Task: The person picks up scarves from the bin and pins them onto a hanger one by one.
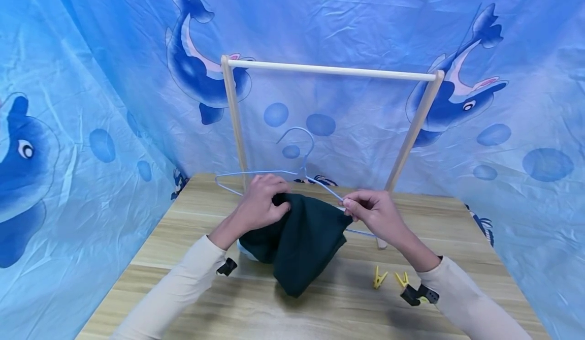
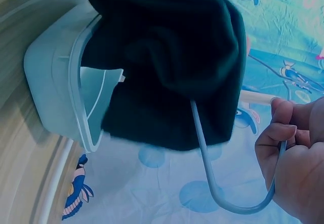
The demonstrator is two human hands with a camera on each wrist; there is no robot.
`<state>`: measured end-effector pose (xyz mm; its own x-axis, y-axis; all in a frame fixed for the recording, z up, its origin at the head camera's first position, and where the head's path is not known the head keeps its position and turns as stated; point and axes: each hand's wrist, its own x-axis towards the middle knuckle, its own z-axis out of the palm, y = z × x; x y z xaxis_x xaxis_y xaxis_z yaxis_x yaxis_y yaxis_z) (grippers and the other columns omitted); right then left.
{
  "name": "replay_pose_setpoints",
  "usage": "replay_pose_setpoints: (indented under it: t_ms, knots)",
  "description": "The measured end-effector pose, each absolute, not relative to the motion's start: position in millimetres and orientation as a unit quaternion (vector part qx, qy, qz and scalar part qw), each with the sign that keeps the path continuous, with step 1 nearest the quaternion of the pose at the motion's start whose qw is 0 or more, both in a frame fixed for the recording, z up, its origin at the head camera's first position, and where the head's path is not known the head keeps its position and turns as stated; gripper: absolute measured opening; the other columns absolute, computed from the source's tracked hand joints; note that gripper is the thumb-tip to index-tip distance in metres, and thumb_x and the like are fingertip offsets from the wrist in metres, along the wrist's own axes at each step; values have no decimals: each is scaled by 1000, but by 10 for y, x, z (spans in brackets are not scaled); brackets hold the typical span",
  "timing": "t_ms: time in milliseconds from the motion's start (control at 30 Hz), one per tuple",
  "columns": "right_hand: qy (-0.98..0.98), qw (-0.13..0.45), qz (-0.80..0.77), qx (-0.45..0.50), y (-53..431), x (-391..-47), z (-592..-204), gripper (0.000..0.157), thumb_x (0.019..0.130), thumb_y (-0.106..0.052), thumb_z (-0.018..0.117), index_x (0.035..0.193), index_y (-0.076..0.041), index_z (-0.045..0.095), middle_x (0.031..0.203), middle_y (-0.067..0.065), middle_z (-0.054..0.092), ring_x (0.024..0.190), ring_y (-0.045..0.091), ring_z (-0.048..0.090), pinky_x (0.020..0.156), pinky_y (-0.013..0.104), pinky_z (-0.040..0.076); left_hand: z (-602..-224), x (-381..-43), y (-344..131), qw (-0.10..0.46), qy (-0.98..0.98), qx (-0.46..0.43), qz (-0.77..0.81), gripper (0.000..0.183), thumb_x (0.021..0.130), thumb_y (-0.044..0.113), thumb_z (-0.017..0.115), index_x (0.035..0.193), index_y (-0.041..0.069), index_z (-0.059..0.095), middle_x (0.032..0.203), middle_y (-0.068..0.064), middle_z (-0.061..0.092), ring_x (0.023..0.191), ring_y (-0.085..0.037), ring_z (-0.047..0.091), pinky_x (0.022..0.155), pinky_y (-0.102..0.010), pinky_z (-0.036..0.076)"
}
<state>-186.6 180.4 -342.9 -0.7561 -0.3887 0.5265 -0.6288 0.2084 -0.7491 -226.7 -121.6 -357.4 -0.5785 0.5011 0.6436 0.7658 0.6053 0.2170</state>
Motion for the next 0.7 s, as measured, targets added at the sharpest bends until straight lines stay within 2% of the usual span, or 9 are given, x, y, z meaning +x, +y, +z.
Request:
replay_pose_setpoints:
  t_ms: [267, 333, 533, 700]
  knots:
    - [-762, 101, 551, 325, 1810, -1857, -3466, 15, 99, 5, 60, 96, 7, 75, 81, 12, 71, 62, 13, 60, 59, 24, 54, -3511, -2208, -1135, 296, -850, -320, -295, 5, 87, 14, 72, 86, 11, 76, 88, -2, 74, 87, -23, 69, 86, -50, 49]
    - [-760, 101, 553, 325, 1808, -1852, -3466, 15, 99, 5, 61, 96, 7, 75, 81, 10, 71, 63, 12, 60, 59, 24, 54, -3493, -2199, -1117, 307, -852, -299, -301, 5, 87, 13, 72, 85, 11, 76, 90, -3, 75, 88, -24, 70, 86, -51, 50]
    - [-755, 97, 555, 335, 1785, -1836, -3462, 14, 99, 4, 61, 97, 7, 74, 79, 15, 68, 62, 12, 59, 57, 25, 53, -3447, -2163, -1059, 332, -857, -224, -325, 17, 89, 15, 73, 98, 2, 80, 101, -12, 77, 99, -32, 70, 92, -52, 50]
    - [-754, 87, 557, 339, 1778, -1824, -3468, 14, 100, 4, 60, 97, 9, 73, 78, 19, 67, 62, 12, 59, 56, 26, 53, -3410, -2152, -1019, 347, -853, -198, -336, 18, 91, 17, 71, 91, 2, 80, 100, -12, 77, 95, -33, 69, 88, -52, 50]
